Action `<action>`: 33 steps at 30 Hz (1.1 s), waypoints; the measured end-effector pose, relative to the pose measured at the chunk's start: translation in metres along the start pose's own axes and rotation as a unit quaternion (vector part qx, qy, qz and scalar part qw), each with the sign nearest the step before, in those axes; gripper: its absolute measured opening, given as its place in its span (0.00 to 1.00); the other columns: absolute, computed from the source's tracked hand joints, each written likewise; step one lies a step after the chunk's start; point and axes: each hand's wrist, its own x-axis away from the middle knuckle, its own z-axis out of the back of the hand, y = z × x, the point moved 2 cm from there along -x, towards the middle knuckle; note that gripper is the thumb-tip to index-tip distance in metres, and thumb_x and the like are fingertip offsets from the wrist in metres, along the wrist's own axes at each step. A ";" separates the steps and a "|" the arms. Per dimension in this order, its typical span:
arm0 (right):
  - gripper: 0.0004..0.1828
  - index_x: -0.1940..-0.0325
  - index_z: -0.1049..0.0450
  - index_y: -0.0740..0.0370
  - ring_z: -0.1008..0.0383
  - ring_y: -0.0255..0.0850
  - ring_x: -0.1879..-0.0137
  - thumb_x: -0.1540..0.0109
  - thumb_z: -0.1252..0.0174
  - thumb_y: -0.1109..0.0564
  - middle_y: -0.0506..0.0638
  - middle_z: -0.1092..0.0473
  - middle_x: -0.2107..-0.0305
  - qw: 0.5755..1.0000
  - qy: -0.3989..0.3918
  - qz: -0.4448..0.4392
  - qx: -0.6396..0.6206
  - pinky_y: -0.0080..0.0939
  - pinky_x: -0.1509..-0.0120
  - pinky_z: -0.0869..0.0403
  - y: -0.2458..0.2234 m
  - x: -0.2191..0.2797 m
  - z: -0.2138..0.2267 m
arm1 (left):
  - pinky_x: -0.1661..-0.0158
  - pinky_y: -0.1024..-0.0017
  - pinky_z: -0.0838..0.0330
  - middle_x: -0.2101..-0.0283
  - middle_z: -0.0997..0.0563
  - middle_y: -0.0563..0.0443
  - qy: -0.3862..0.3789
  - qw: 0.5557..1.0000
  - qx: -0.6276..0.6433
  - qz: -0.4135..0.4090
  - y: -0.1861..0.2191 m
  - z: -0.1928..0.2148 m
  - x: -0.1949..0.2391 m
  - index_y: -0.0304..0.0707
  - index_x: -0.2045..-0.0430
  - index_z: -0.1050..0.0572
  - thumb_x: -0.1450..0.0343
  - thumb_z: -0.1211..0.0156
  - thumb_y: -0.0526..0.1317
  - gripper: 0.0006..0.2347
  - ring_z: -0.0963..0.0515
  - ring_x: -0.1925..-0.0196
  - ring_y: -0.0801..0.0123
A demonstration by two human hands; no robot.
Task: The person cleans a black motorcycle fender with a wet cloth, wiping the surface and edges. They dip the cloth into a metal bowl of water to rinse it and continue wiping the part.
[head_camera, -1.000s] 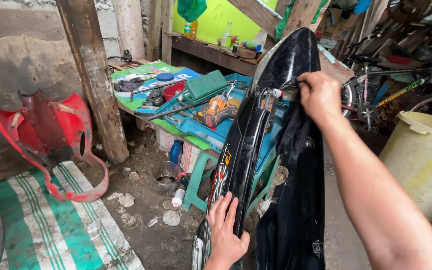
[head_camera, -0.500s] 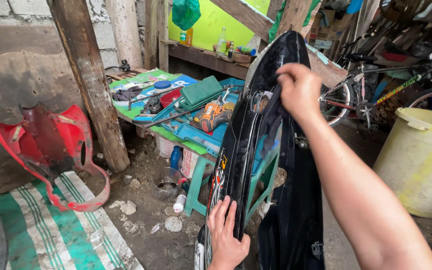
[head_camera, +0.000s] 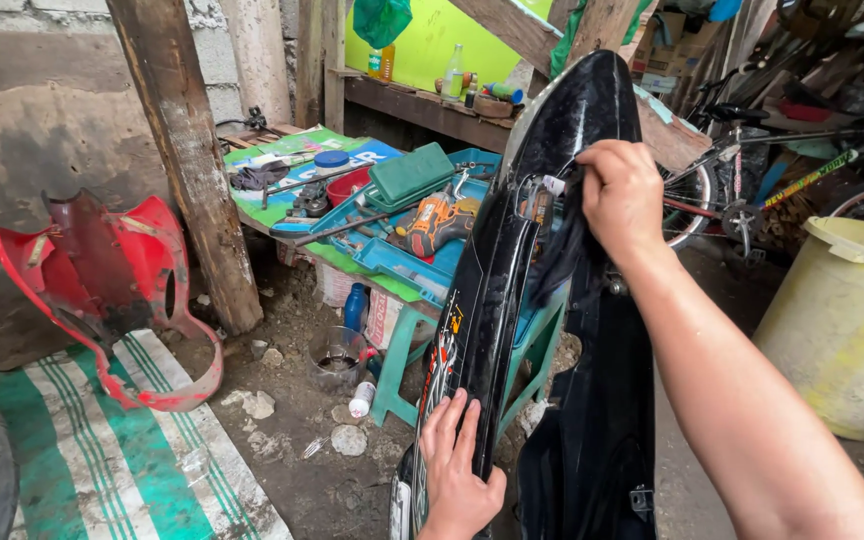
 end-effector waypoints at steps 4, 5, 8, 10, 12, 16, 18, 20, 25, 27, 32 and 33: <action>0.10 0.53 0.16 0.63 0.20 0.52 0.48 0.31 0.39 0.72 0.54 0.18 0.53 0.994 -0.073 0.030 -0.071 0.49 0.37 0.24 -0.025 -0.004 0.008 | 0.27 0.40 0.38 0.20 0.32 0.42 0.006 1.000 -0.001 -0.004 0.002 0.002 -0.005 0.43 0.25 0.33 0.41 0.37 0.37 0.41 0.34 0.20 0.41; 0.10 0.51 0.15 0.63 0.18 0.50 0.47 0.32 0.37 0.72 0.54 0.17 0.53 0.988 -0.109 0.018 -0.110 0.47 0.35 0.23 -0.032 -0.002 0.016 | 0.27 0.39 0.36 0.21 0.31 0.40 0.012 1.000 0.002 -0.011 0.007 0.006 -0.005 0.41 0.26 0.32 0.40 0.37 0.37 0.39 0.32 0.21 0.39; 0.11 0.49 0.14 0.64 0.16 0.49 0.42 0.30 0.35 0.72 0.56 0.17 0.50 0.979 -0.147 -0.063 -0.130 0.45 0.31 0.23 -0.055 0.008 0.075 | 0.27 0.42 0.34 0.22 0.29 0.42 0.013 1.000 -0.027 -0.001 0.013 0.014 -0.009 0.42 0.28 0.29 0.32 0.34 0.41 0.31 0.29 0.22 0.40; 0.09 0.47 0.15 0.67 0.17 0.50 0.40 0.28 0.34 0.74 0.59 0.18 0.48 0.971 -0.167 -0.117 -0.128 0.47 0.27 0.23 -0.052 0.013 0.126 | 0.25 0.40 0.35 0.22 0.30 0.40 -0.001 1.000 -0.030 0.000 0.021 0.018 -0.009 0.41 0.28 0.29 0.28 0.34 0.45 0.29 0.30 0.22 0.38; 0.07 0.45 0.16 0.71 0.19 0.52 0.37 0.25 0.33 0.75 0.62 0.19 0.46 0.961 -0.182 -0.163 -0.126 0.49 0.24 0.24 -0.024 0.034 0.168 | 0.23 0.38 0.36 0.22 0.30 0.38 -0.006 0.999 -0.034 -0.003 0.031 0.023 -0.010 0.41 0.29 0.30 0.24 0.34 0.50 0.28 0.31 0.21 0.35; 0.17 0.23 0.38 0.72 0.27 0.60 0.24 0.14 0.45 0.65 0.69 0.33 0.30 0.902 -0.215 -0.319 -0.196 0.59 0.13 0.27 0.027 0.115 0.258 | 0.27 0.33 0.37 0.27 0.30 0.30 0.027 0.999 -0.029 0.003 0.078 0.039 0.014 0.38 0.37 0.27 0.23 0.40 0.58 0.27 0.35 0.26 0.28; 0.26 0.14 0.49 0.70 0.30 0.60 0.26 0.14 0.56 0.56 0.69 0.40 0.27 0.840 -0.254 -0.432 -0.209 0.63 0.22 0.27 0.037 0.170 0.300 | 0.28 0.37 0.35 0.30 0.28 0.29 0.036 0.999 -0.021 -0.008 0.108 0.042 0.029 0.38 0.40 0.26 0.23 0.41 0.56 0.24 0.33 0.27 0.30; 0.28 0.17 0.35 0.72 0.37 0.50 0.23 0.20 0.42 0.58 0.62 0.40 0.22 0.886 -0.252 -0.355 -0.162 0.45 0.16 0.36 0.050 0.235 0.347 | 0.28 0.38 0.31 0.32 0.26 0.34 -0.022 0.995 0.063 -0.077 0.151 0.036 0.045 0.40 0.40 0.27 0.19 0.42 0.49 0.17 0.28 0.30 0.32; 0.13 0.40 0.17 0.62 0.22 0.39 0.42 0.30 0.28 0.67 0.53 0.20 0.47 0.826 -0.316 -0.460 -0.076 0.37 0.30 0.26 -0.054 0.309 0.388 | 0.43 0.56 0.24 0.48 0.15 0.45 -0.247 0.932 0.256 -0.067 0.234 0.004 0.145 0.36 0.53 0.17 0.22 0.41 0.36 0.08 0.15 0.46 0.49; 0.13 0.44 0.15 0.56 0.21 0.36 0.46 0.33 0.29 0.63 0.47 0.18 0.52 0.795 -0.346 -0.498 -0.036 0.37 0.34 0.28 -0.063 0.373 0.389 | 0.44 0.56 0.23 0.49 0.16 0.46 -0.344 0.894 0.282 -0.049 0.249 -0.014 0.204 0.37 0.52 0.18 0.24 0.39 0.35 0.09 0.15 0.48 0.52; 0.14 0.57 0.13 0.57 0.16 0.38 0.50 0.37 0.37 0.72 0.48 0.14 0.58 0.664 -0.381 -0.637 -0.095 0.36 0.37 0.21 -0.093 0.552 0.367 | 0.39 0.55 0.25 0.44 0.17 0.43 -0.514 0.791 0.303 0.135 0.269 -0.040 0.308 0.37 0.48 0.20 0.25 0.44 0.37 0.13 0.16 0.43 0.48; 0.14 0.57 0.13 0.57 0.16 0.38 0.50 0.37 0.37 0.72 0.48 0.14 0.58 0.658 -0.382 -0.641 -0.097 0.36 0.37 0.21 -0.096 0.577 0.364 | 0.39 0.55 0.25 0.44 0.17 0.43 -0.520 0.788 0.300 0.139 0.270 -0.041 0.310 0.37 0.48 0.20 0.25 0.44 0.37 0.13 0.16 0.43 0.48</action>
